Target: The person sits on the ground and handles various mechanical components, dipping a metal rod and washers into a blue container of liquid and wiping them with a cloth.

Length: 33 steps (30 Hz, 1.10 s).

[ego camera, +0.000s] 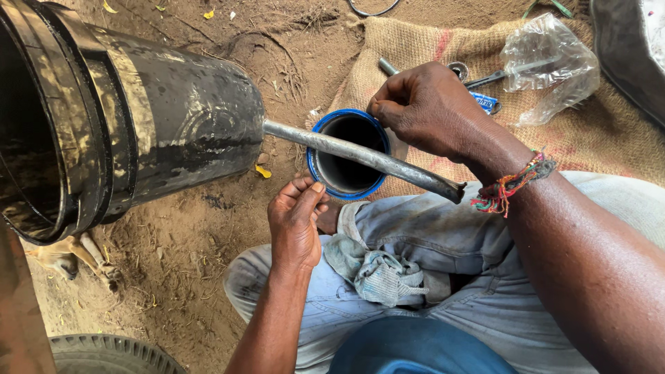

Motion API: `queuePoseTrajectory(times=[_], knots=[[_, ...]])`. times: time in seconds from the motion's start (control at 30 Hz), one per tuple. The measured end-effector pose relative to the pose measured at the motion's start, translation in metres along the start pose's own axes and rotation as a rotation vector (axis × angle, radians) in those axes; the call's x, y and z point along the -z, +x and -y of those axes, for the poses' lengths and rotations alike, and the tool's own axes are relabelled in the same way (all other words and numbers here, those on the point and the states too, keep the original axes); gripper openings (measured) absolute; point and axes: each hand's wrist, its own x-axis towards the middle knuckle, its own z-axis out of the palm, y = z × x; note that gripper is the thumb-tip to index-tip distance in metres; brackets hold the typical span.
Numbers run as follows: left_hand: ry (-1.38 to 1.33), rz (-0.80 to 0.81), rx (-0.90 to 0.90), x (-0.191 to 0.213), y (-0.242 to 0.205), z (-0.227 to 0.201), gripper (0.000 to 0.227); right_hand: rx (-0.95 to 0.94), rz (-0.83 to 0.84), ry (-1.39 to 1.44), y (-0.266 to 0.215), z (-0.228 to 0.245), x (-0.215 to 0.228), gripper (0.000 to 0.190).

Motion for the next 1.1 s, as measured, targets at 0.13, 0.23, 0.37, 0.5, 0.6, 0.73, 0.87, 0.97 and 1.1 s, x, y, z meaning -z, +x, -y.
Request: queuePoseTrajectory(times=[0.13, 0.23, 0.37, 0.5, 0.6, 0.73, 0.87, 0.97, 1.1], knots=[[-0.024, 0.009, 0.013, 0.002, 0.000, 0.002, 0.011, 0.045, 0.012, 0.069, 0.000, 0.000, 0.000, 0.025], [-0.038, -0.003, 0.020, 0.004, 0.000, 0.004, 0.009, 0.016, 0.027, 0.070, 0.001, 0.000, 0.002, 0.025], [-0.033, -0.099, 0.030, 0.000, -0.004, 0.003, 0.011, -0.046, 0.036, 0.049, 0.002, -0.002, 0.009, 0.026], [0.497, -0.150, -0.480, -0.014, -0.015, -0.012, 0.017, -0.044, 0.021, -0.035, 0.005, -0.005, 0.015, 0.025], [0.913, -0.057, -0.852, -0.021, -0.026, -0.034, 0.020, 0.067, -0.113, -0.297, 0.006, -0.010, 0.023, 0.023], [1.080, -0.006, -0.973, -0.034, -0.024, -0.059, 0.022, -0.037, -0.145, -0.295, 0.005, -0.010, 0.036, 0.023], [1.175, 0.036, -1.027, -0.043, -0.020, -0.076, 0.025, -0.048, -0.167, -0.335, 0.004, -0.008, 0.039, 0.022], [1.281, 0.128, -1.057, -0.045, -0.014, -0.084, 0.032, -0.011, -0.170, -0.353, 0.004, -0.006, 0.037, 0.022], [1.428, 0.269, -1.061, -0.052, -0.003, -0.092, 0.037, 0.013, -0.161, -0.359, 0.002, -0.005, 0.035, 0.022]])
